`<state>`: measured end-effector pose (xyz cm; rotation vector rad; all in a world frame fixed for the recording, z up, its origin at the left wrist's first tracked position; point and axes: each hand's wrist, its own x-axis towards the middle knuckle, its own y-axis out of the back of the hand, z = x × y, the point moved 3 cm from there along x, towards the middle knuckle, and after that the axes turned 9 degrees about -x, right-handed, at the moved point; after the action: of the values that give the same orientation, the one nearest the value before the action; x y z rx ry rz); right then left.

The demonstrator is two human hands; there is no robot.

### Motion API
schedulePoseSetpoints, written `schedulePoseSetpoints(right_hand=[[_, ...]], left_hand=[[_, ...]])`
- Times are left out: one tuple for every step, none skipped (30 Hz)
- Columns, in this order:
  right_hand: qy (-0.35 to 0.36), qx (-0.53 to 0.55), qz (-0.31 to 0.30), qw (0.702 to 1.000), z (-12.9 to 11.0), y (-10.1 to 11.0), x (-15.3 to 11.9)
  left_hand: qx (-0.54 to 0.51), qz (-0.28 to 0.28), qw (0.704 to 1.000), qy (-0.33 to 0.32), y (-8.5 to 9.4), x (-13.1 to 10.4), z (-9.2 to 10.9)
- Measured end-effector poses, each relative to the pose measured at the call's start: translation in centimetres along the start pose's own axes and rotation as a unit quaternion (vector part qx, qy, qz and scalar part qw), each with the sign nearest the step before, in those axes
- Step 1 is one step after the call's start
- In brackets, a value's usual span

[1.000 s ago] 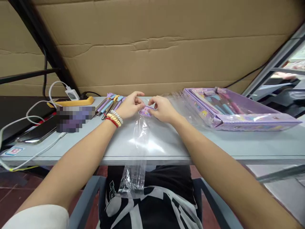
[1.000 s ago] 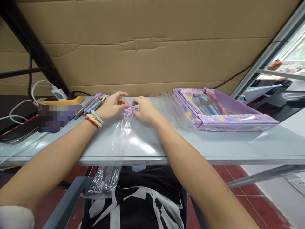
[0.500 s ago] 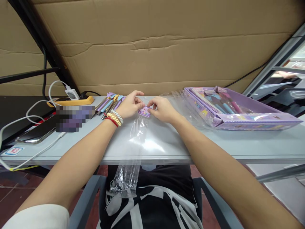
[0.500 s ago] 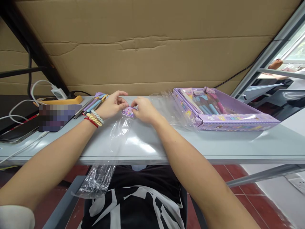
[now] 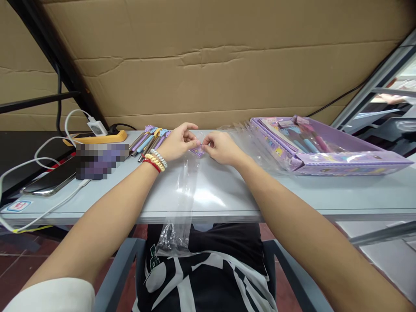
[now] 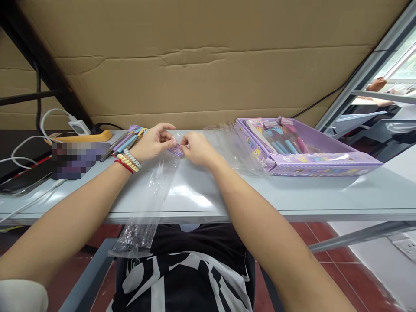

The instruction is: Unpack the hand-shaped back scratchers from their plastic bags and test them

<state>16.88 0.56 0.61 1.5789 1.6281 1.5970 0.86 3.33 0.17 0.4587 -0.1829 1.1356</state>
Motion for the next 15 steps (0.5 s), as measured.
schedulePoseSetpoints(right_hand=[[-0.008,0.004,0.006,1.0,0.1,0.0,0.0],[-0.018,0.009,0.012,1.0,0.1,0.1,0.1],[-0.028,0.016,0.015,0.999,0.2,0.1,0.1],[-0.038,0.022,0.015,0.999,0.3,0.2,0.2],[-0.047,0.029,0.01,0.998,0.4,0.2,0.2],[-0.054,0.037,0.004,0.998,0.5,0.3,0.3],[-0.06,0.048,-0.002,0.997,0.6,0.4,0.3],[-0.067,0.061,-0.008,0.996,0.7,0.5,0.3],[-0.075,0.076,-0.016,0.994,0.8,0.6,0.3],[-0.084,0.092,-0.023,0.992,1.0,0.7,0.4],[-0.092,0.107,-0.032,0.989,1.1,0.8,0.4],[-0.101,0.122,-0.042,0.986,1.1,0.9,0.3],[-0.109,0.136,-0.055,0.983,1.2,0.9,0.3],[-0.114,0.147,-0.07,0.98,1.2,0.9,0.2],[-0.117,0.157,-0.081,0.977,1.2,0.9,0.1]], left_hand=[[0.011,-0.011,1.0,0.009,0.0,0.0,-0.1],[0.026,-0.024,0.999,0.02,0.1,0.0,-0.3],[0.044,-0.037,0.998,0.031,0.2,0.0,-0.4],[0.061,-0.048,0.996,0.04,0.2,0.0,-0.5],[0.074,-0.056,0.995,0.046,0.3,0.0,-0.5],[0.081,-0.063,0.993,0.05,0.3,0.1,-0.5],[0.082,-0.069,0.993,0.052,0.4,0.1,-0.5],[0.08,-0.074,0.993,0.053,0.4,0.1,-0.4],[0.075,-0.077,0.993,0.053,0.4,0.1,-0.2],[0.071,-0.081,0.993,0.054,0.3,0.1,-0.1],[0.068,-0.085,0.992,0.056,0.3,0.1,0.0],[0.066,-0.089,0.992,0.058,0.2,0.0,0.1],[0.067,-0.092,0.992,0.059,0.2,0.0,0.1],[0.069,-0.095,0.991,0.06,0.2,0.0,0.1],[0.072,-0.097,0.991,0.06,0.2,0.0,0.1]])
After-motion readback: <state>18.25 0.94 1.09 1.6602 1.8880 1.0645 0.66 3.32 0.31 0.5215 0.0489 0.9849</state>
